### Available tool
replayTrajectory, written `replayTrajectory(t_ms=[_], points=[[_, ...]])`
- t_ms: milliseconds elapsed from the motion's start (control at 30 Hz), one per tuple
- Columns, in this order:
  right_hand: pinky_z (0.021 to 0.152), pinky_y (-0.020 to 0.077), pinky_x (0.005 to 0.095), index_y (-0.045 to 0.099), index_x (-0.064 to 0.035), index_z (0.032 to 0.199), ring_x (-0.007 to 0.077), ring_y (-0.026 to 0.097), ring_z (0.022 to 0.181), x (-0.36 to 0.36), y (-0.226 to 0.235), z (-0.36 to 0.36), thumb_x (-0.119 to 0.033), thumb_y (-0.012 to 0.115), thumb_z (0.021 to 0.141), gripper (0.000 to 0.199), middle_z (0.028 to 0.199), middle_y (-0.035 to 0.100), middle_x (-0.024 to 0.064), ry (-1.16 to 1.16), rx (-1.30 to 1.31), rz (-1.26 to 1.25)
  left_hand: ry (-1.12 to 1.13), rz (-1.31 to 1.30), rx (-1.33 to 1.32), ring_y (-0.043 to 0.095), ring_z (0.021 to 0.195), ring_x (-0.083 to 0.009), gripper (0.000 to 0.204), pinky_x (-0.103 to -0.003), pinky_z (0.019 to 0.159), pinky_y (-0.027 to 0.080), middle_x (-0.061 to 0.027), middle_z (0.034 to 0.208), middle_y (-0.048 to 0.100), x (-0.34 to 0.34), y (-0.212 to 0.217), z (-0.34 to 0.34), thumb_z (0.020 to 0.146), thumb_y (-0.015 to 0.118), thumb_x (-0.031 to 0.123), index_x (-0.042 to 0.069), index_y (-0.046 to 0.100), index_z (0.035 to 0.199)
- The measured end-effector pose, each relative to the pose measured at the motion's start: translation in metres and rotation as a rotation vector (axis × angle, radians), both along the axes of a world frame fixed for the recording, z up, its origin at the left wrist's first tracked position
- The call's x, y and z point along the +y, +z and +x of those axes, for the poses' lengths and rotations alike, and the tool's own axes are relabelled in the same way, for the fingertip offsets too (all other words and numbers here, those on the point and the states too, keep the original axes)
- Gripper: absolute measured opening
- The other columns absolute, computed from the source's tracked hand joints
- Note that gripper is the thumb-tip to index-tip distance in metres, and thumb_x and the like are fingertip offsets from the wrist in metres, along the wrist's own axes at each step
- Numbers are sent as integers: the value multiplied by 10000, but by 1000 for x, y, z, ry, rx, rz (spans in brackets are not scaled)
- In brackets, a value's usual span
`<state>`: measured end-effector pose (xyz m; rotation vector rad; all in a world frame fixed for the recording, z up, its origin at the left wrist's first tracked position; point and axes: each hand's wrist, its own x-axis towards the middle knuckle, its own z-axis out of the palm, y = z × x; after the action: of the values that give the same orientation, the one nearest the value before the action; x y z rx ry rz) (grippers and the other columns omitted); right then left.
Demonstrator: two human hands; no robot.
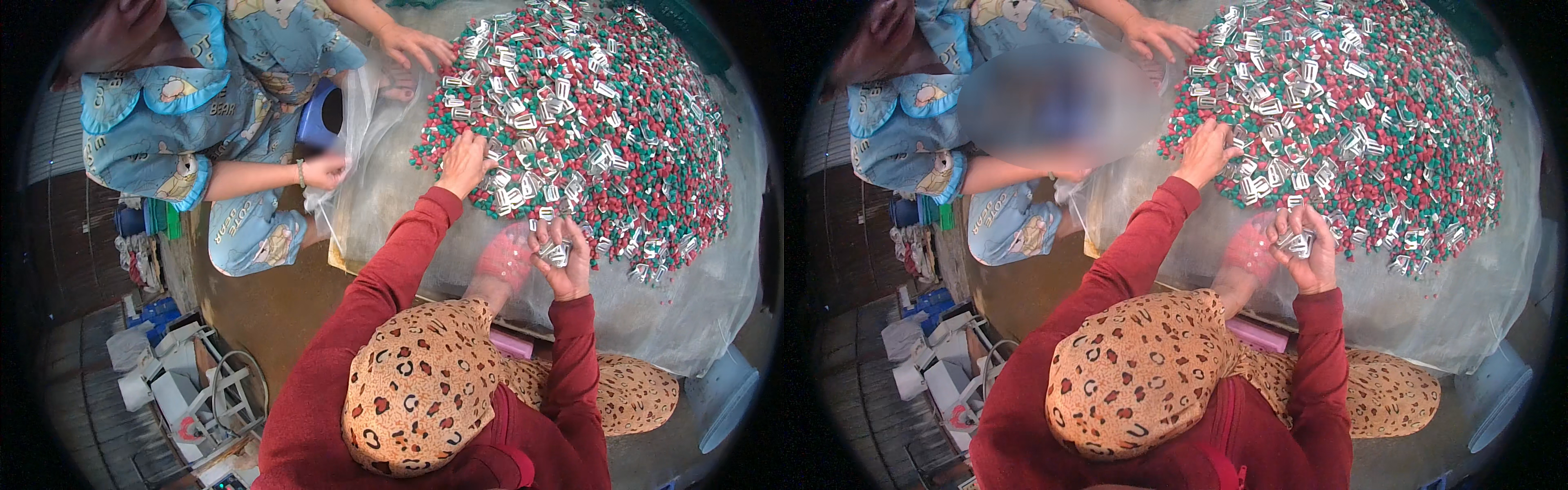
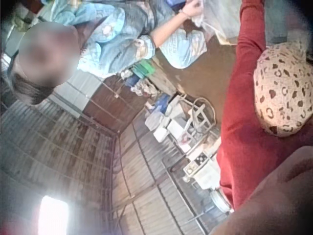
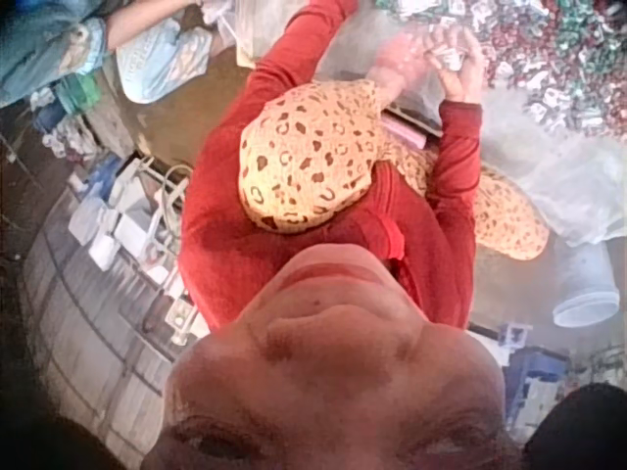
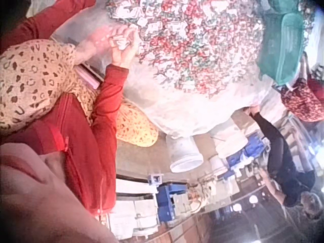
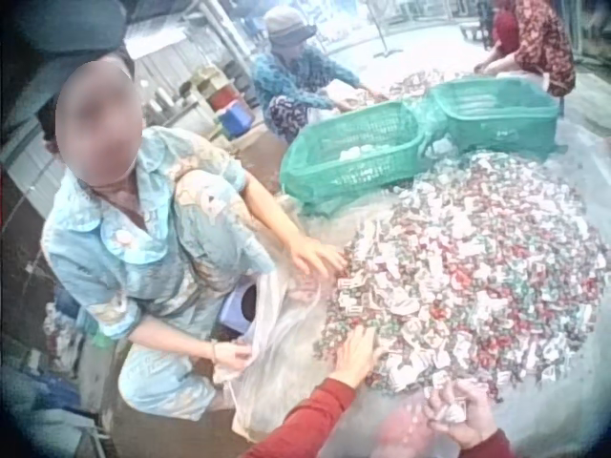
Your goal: The person sits on a low stool and sorts a large pile of red and green bottle caps from a plastic sheet into a green basket. They pick up caps by hand and place them into the basket, working alongside other people who are also sorting caps.
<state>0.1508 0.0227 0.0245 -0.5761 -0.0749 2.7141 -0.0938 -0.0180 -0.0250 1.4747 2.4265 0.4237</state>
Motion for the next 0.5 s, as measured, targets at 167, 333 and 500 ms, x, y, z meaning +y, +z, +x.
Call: replayTrajectory(t_ms=[167, 333, 500], points=[[416, 368, 230, 412, -88, 683, 212, 501, 745, -3, -2, -3, -307, 431, 935, 334, 722, 429, 56, 17, -19, -36, 16, 65, -94, 541, 881, -298, 303, -414, 727, 448, -98, 887, 491, -8, 2, -4, 712, 730, 213, 81, 545, 911], [451, 383, 241, 408, -86, 704, 212, 502, 741, -5, -6, -5, -293, 434, 934, 310, 727, 429, 60, 24, 14, -91, -85, 48, -31, 519, 948, -296, 370, -411, 746, 461, -100, 950, 477, -13, 4, -4, 693, 738, 216, 102, 536, 983], [669, 494, 406, 422, -70, 704, 243, 509, 790, -4, 8, -12, -306, 449, 921, 321, 749, 441, 77, -23, 77, -132, 127, 53, -400, 598, 762, -256, 198, -369, 646, 503, -131, 924, 555, -8, 21, -18, 753, 667, 106, 33, 498, 824]])
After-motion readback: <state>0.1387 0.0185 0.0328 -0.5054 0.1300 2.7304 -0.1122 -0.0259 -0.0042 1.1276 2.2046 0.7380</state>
